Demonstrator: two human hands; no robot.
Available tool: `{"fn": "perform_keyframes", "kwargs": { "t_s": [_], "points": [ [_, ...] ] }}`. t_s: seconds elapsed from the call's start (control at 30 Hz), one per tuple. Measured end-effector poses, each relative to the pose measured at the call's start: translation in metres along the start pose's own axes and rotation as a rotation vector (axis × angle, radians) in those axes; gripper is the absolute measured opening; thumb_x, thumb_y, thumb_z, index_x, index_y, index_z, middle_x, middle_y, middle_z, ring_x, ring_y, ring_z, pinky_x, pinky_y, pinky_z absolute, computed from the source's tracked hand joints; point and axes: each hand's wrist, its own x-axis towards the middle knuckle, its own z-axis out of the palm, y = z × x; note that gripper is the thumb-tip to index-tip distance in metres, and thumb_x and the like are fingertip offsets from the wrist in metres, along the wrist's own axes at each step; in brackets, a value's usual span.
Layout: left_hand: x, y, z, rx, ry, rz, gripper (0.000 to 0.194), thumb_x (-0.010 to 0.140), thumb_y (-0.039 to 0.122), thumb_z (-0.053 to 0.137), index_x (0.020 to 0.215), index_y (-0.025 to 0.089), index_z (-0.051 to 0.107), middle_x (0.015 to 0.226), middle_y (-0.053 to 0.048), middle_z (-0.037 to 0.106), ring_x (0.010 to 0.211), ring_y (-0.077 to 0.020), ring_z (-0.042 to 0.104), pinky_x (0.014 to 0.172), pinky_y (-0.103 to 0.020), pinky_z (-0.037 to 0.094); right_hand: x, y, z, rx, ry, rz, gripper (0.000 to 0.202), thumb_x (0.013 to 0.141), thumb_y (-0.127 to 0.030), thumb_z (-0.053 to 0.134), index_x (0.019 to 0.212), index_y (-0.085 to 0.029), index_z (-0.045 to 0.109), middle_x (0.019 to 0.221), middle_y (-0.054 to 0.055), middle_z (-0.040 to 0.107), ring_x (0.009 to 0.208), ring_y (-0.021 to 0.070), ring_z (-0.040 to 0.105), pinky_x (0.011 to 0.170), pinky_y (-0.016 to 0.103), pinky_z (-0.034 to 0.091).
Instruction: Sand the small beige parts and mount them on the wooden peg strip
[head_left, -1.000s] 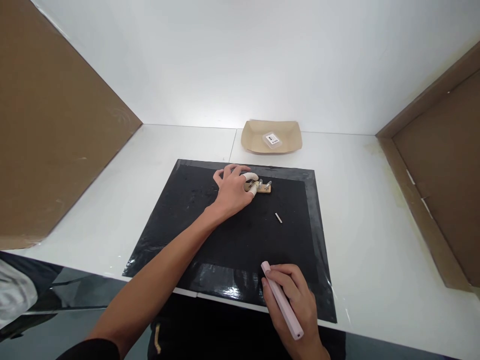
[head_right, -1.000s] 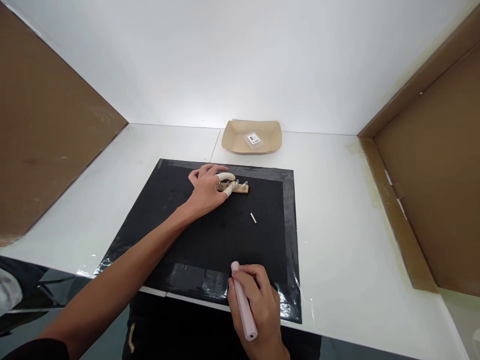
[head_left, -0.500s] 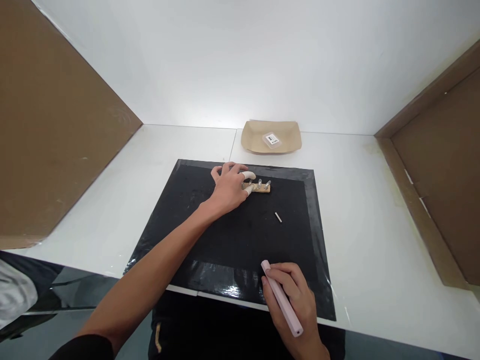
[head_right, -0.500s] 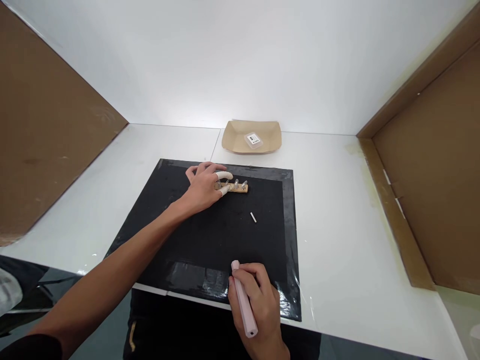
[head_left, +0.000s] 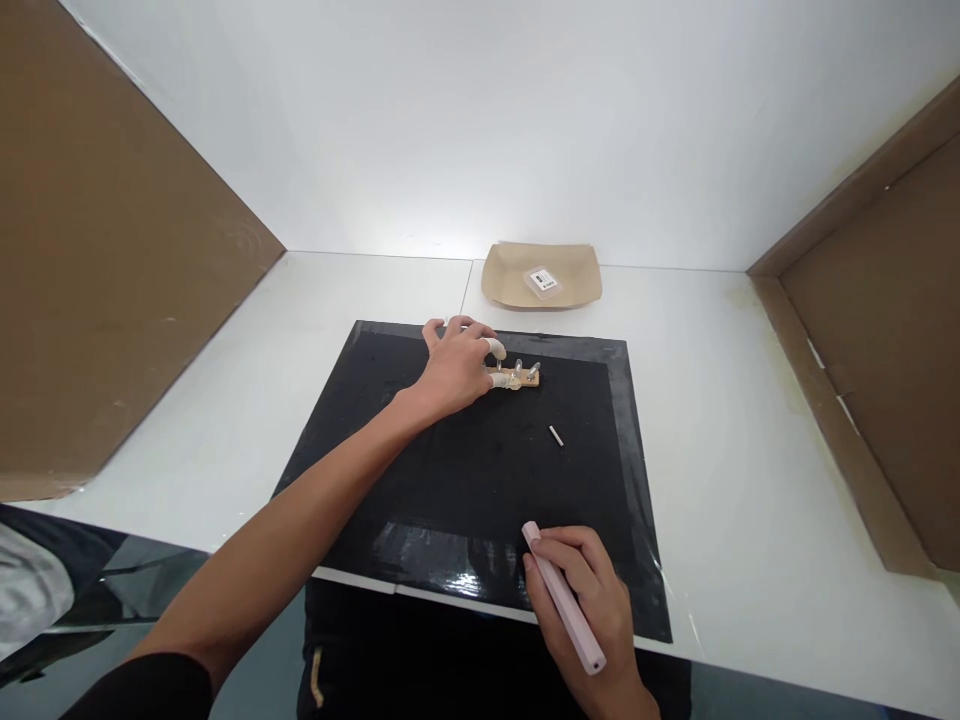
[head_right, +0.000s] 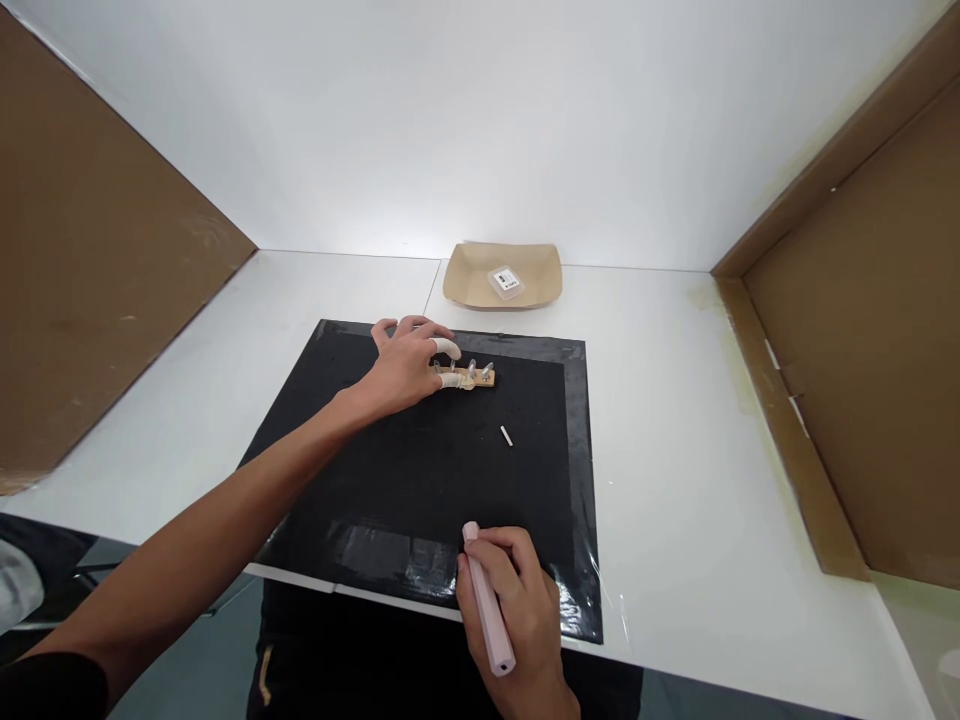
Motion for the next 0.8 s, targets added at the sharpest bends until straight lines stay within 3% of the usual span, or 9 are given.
{"fn": "perform_keyframes", "kwargs": {
  "t_s": [0.13, 0.27, 0.4, 0.47, 0.53, 0.63, 0.7, 0.8],
  "points": [
    [0.000, 0.000, 0.002, 0.003, 0.014, -0.004, 0.015, 0.083, 0.020, 0.076, 0.096, 0.028, 0.077, 0.128, -0.005, 0.070, 0.130, -0.0347, 0.046, 0.113, -0.062, 0.019, 0.000, -0.001, -0.001, 0.005, -0.003, 0.003, 0.014, 0.098, -0.011, 0.059, 0.107, -0.019, 0.066, 0.101, 0.007, 0.061, 0.082, 0.0123, 0.071, 0.072, 0.020, 0.061],
    [-0.004, 0.002, -0.001, 0.010, 0.026, -0.014, 0.030, 0.084, 0.026, 0.079, 0.114, 0.027, 0.074, 0.135, -0.008, 0.068, 0.135, -0.0359, 0.045, 0.114, -0.061, 0.018, -0.002, -0.001, -0.001, 0.009, -0.012, 0.006, 0.015, 0.099, -0.012, 0.059, 0.109, -0.019, 0.066, 0.102, 0.007, 0.061, 0.084, 0.0127, 0.071, 0.073, 0.020, 0.061],
    [-0.017, 0.005, -0.013, -0.092, 0.089, -0.062, 0.036, 0.090, 0.047, 0.074, 0.118, 0.025, 0.071, 0.141, -0.011, 0.065, 0.141, -0.0371, 0.044, 0.117, -0.061, 0.020, -0.002, -0.001, -0.001, 0.027, -0.004, 0.014, 0.016, 0.098, -0.011, 0.059, 0.109, -0.020, 0.066, 0.102, 0.007, 0.061, 0.085, 0.0128, 0.071, 0.074, 0.021, 0.060],
    [-0.029, 0.006, -0.021, -0.300, 0.159, -0.090, 0.048, 0.093, 0.064, 0.063, 0.122, 0.026, 0.070, 0.145, -0.010, 0.063, 0.142, -0.0347, 0.047, 0.120, -0.057, 0.024, 0.000, -0.002, -0.003, 0.065, -0.001, 0.031, 0.017, 0.098, -0.011, 0.060, 0.109, -0.020, 0.067, 0.103, 0.007, 0.061, 0.086, 0.0133, 0.071, 0.075, 0.022, 0.061],
    [-0.045, 0.009, -0.029, -0.644, 0.208, -0.103, 0.070, 0.094, 0.080, 0.044, 0.134, 0.026, 0.063, 0.152, -0.009, 0.057, 0.143, -0.0318, 0.050, 0.120, -0.051, 0.035, 0.001, -0.003, -0.006, 0.124, 0.006, 0.053, 0.017, 0.097, -0.011, 0.060, 0.109, -0.021, 0.067, 0.103, 0.007, 0.062, 0.088, 0.0135, 0.071, 0.076, 0.022, 0.061],
    [-0.069, 0.019, -0.040, -1.137, 0.080, -0.108, 0.100, 0.087, 0.084, -0.014, 0.155, 0.035, 0.040, 0.165, -0.002, 0.044, 0.147, -0.0298, 0.048, 0.112, -0.050, 0.047, 0.003, -0.003, -0.015, 0.207, 0.007, 0.116, 0.013, 0.096, -0.015, 0.064, 0.105, -0.023, 0.068, 0.102, 0.005, 0.064, 0.088, 0.0129, 0.072, 0.075, 0.019, 0.060],
    [-0.083, 0.028, -0.044, -1.227, 0.001, -0.158, 0.105, 0.080, 0.086, -0.022, 0.160, 0.040, 0.029, 0.165, 0.000, 0.044, 0.145, -0.0300, 0.052, 0.106, -0.049, 0.053, 0.004, -0.003, -0.021, 0.238, 0.028, 0.198, 0.013, 0.095, -0.019, 0.067, 0.106, -0.024, 0.069, 0.101, 0.005, 0.067, 0.086, 0.0133, 0.072, 0.073, 0.018, 0.060],
    [-0.098, 0.042, -0.046, -1.371, -0.061, -0.195, 0.106, 0.076, 0.091, -0.017, 0.162, 0.043, 0.021, 0.163, 0.000, 0.047, 0.144, -0.0315, 0.053, 0.104, -0.050, 0.054, 0.006, -0.005, -0.030, 0.347, 0.111, 0.293, 0.023, 0.093, -0.023, 0.071, 0.116, -0.026, 0.067, 0.101, 0.006, 0.071, 0.080, 0.0151, 0.072, 0.061, 0.018, 0.059]
  ]
}}
